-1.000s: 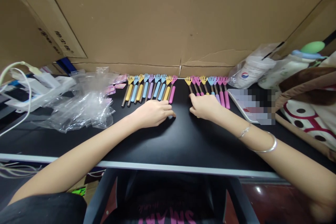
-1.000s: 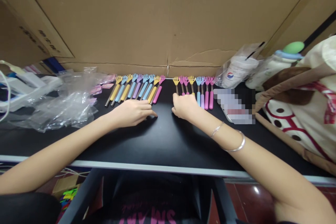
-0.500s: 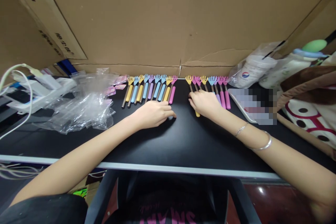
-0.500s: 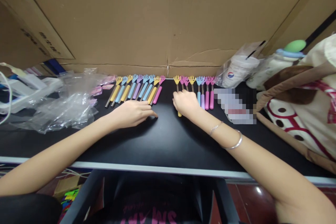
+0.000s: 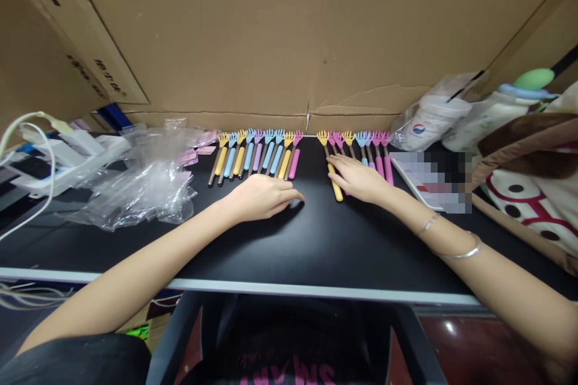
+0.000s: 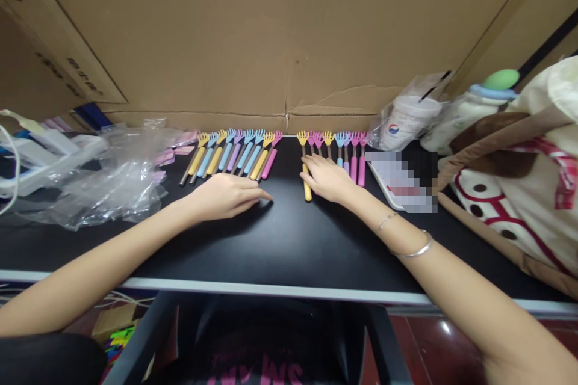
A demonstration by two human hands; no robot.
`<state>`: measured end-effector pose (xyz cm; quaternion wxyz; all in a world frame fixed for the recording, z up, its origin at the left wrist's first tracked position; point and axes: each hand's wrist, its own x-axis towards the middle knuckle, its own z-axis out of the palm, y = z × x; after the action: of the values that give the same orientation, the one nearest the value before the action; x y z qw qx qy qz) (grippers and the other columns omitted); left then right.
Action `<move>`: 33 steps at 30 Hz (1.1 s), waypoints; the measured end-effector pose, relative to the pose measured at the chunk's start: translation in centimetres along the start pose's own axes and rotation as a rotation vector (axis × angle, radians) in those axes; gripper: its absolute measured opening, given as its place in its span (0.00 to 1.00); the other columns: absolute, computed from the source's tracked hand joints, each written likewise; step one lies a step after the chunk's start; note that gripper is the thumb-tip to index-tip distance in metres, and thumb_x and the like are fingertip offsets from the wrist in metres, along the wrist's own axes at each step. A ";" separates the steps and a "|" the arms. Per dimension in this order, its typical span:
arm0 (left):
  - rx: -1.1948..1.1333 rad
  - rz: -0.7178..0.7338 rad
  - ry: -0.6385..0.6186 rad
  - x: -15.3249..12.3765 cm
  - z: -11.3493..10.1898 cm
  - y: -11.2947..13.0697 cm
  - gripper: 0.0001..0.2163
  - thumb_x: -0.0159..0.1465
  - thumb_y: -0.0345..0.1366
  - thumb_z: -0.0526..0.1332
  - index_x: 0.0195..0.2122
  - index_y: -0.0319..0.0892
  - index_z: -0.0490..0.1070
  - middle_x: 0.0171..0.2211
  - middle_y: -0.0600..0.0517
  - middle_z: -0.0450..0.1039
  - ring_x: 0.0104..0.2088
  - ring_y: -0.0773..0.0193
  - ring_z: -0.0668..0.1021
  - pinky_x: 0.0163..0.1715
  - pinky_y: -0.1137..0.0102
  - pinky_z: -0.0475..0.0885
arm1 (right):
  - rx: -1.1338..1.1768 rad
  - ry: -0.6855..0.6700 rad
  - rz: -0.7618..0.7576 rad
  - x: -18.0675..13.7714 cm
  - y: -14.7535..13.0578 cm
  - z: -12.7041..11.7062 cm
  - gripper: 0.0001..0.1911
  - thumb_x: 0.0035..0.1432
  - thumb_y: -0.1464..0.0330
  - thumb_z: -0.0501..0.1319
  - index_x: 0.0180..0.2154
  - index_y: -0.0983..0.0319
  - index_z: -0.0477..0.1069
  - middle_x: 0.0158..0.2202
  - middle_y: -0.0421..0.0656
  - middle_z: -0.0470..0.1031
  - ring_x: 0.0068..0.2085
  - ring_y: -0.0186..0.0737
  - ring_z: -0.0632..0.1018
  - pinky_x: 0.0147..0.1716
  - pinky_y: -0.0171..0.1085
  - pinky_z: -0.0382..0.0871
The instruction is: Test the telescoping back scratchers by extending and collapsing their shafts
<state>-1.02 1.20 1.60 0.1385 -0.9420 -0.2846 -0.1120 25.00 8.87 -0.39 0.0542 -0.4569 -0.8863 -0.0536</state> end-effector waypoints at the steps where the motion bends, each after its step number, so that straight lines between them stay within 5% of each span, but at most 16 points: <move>1: 0.001 0.003 -0.001 0.0 0.0 0.0 0.12 0.66 0.33 0.51 0.45 0.46 0.72 0.32 0.54 0.75 0.31 0.70 0.77 0.26 0.76 0.65 | -0.005 -0.006 0.011 0.0 -0.1 0.0 0.30 0.64 0.60 0.42 0.60 0.72 0.58 0.61 0.55 0.59 0.62 0.49 0.60 0.59 0.48 0.54; 11: 0.006 -0.015 0.058 0.0 0.5 -0.3 0.12 0.67 0.33 0.51 0.43 0.45 0.74 0.33 0.53 0.76 0.35 0.67 0.76 0.31 0.75 0.68 | -0.095 0.040 0.057 -0.4 -0.6 -0.2 0.26 0.64 0.62 0.43 0.57 0.69 0.62 0.59 0.54 0.64 0.60 0.49 0.63 0.56 0.50 0.57; 16: 0.031 -0.158 0.109 0.0 1.3 -0.9 0.14 0.68 0.36 0.48 0.47 0.42 0.72 0.47 0.51 0.74 0.50 0.62 0.73 0.46 0.68 0.69 | -0.133 0.061 0.066 -0.6 -0.9 0.0 0.27 0.64 0.63 0.43 0.57 0.71 0.61 0.58 0.55 0.64 0.59 0.49 0.64 0.55 0.50 0.56; 21: 0.080 -0.261 0.014 -0.2 2.5 -1.5 0.19 0.69 0.42 0.48 0.57 0.40 0.64 0.58 0.48 0.65 0.60 0.57 0.63 0.58 0.60 0.60 | -0.203 0.164 0.031 -0.7 -1.1 0.0 0.24 0.64 0.64 0.45 0.55 0.70 0.65 0.56 0.54 0.67 0.57 0.48 0.66 0.54 0.48 0.56; 33: 0.060 -0.236 -0.034 -0.1 2.8 -1.0 0.20 0.69 0.42 0.47 0.59 0.41 0.60 0.59 0.48 0.64 0.62 0.56 0.61 0.61 0.57 0.53 | -0.221 0.350 -0.137 -0.6 -2.2 -0.9 0.20 0.64 0.66 0.48 0.50 0.67 0.70 0.50 0.51 0.73 0.54 0.45 0.71 0.54 0.47 0.56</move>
<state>-1.28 2.84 -0.90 0.1476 -0.8992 -0.3989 -0.1031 23.58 6.93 0.32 0.1529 -0.3827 -0.8810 -0.2325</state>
